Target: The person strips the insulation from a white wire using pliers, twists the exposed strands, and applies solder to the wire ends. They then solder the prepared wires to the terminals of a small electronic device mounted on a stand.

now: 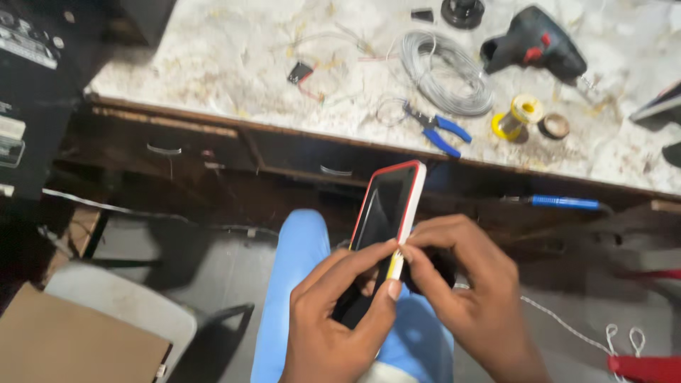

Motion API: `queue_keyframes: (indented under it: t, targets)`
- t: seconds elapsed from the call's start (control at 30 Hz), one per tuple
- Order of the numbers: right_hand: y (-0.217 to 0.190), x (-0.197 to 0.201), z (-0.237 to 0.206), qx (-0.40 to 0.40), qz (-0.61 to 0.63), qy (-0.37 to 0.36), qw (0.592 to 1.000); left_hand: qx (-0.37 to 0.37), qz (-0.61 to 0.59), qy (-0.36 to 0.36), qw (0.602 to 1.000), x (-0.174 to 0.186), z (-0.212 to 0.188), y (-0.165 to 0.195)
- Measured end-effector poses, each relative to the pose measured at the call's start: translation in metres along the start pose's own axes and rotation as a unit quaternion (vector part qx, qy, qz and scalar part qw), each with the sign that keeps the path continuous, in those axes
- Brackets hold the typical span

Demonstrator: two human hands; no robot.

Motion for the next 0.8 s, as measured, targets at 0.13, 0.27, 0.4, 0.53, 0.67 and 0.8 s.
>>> queue_keyframes:
  t: [0.13, 0.27, 0.4, 0.53, 0.67, 0.8]
  targets:
    - [0.027, -0.016, 0.023, 0.057, -0.043, 0.046, 0.996, 0.016, -0.036, 0.031, 0.999, 0.003, 0.032, -0.046]
    - [0.079, -0.059, 0.057, 0.064, -0.129, 0.091, 0.985, 0.023, -0.077, 0.092, 0.993, 0.038, 0.08, -0.101]
    - [0.135, -0.079, 0.112, 0.067, -0.156, 0.12, 0.978, -0.034, -0.007, 0.117, 0.993, 0.063, 0.138, -0.107]
    - [0.156, -0.1, 0.199, 0.079, -0.197, 0.092, 0.973, -0.057, 0.01, 0.109, 0.992, 0.078, 0.217, -0.084]
    - [0.131, -0.126, 0.237, 0.157, -0.216, 0.082, 0.96, -0.083, -0.037, 0.099, 0.991, 0.091, 0.274, -0.063]
    - [0.131, -0.148, 0.244, 0.163, -0.264, 0.113, 0.944, -0.067, -0.075, 0.112, 0.989, 0.095, 0.328, -0.077]
Point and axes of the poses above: each hand's wrist, its own z-axis towards the middle knuckle, its own x-axis out of the back of the hand, y = z × x, the point moved 6 cm from there along z, towards the middle knuckle, and after that the axes turned 14 degrees about -z, right-handed, at the moved point
